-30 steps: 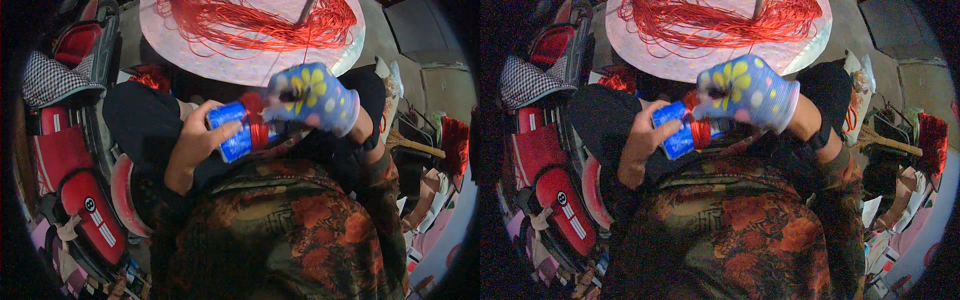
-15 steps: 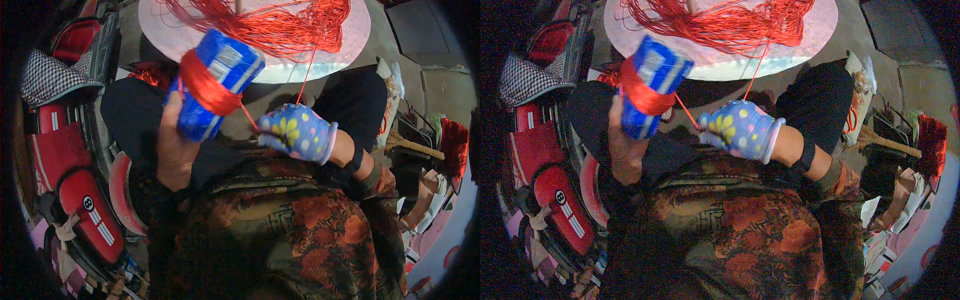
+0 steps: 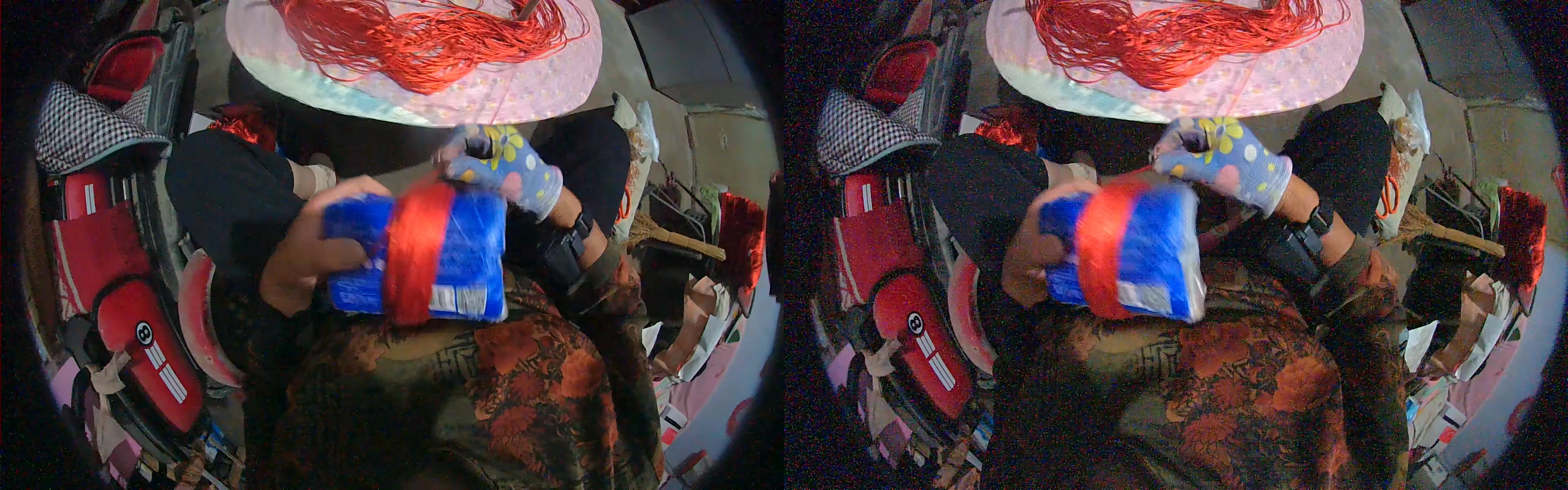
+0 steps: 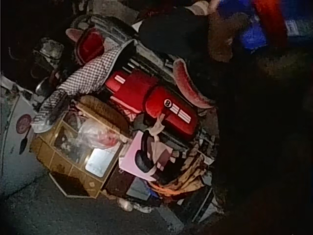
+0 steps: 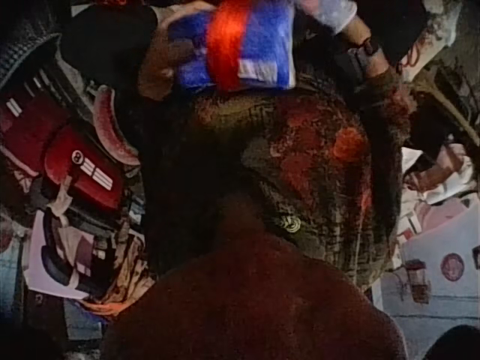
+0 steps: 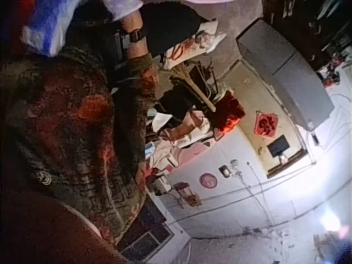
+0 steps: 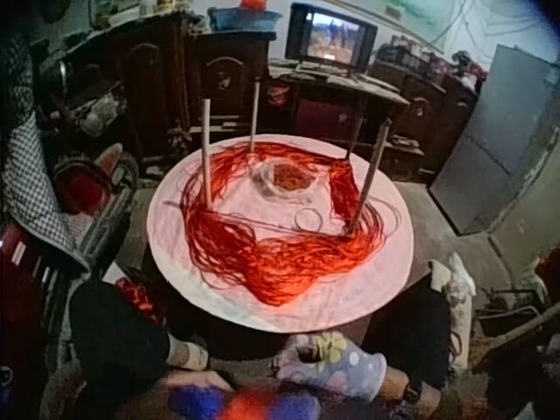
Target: Wrapping red string around a blue package and cutting it with scissors.
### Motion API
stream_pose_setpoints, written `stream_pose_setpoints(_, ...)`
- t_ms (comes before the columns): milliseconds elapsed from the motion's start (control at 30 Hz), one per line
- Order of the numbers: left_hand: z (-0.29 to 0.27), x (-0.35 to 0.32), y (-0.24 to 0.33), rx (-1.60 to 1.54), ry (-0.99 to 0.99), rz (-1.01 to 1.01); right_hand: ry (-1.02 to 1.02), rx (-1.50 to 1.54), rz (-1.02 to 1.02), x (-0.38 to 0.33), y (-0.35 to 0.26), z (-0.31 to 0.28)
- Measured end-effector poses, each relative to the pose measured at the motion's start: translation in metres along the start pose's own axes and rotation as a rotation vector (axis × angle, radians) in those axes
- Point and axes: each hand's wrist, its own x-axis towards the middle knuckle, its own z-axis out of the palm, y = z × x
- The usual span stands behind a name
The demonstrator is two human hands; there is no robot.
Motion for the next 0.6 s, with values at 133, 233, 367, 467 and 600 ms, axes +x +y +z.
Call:
stream_pose_setpoints(133, 0.01, 0.002, 0.001, -0.288, 0.311, 0.259, -0.052, -0.019, 0.007, -0.017, -0.006, 0.017)
stream_pose_setpoints(233, -0.004, 0.02, -0.007, -0.411, 0.392, 0.406, -0.235, -0.48, -0.001, -0.01, -0.028, 0.022)
stream_pose_setpoints(367, -0.008, 0.023, -0.004, -0.368, 0.484, 0.525, -0.239, -0.613, -0.06, -0.012, -0.02, 0.019)
stream_pose_setpoints(467, -0.016, 0.021, 0.002, -0.374, 0.544, 0.577, -0.265, -0.512, -0.071, -0.014, -0.023, 0.012)
stream_pose_setpoints(600, -0.01, 0.02, -0.006, 0.421, 0.77, 0.327, -0.21, -0.387, -0.162, -0.002, -0.059, -0.004)
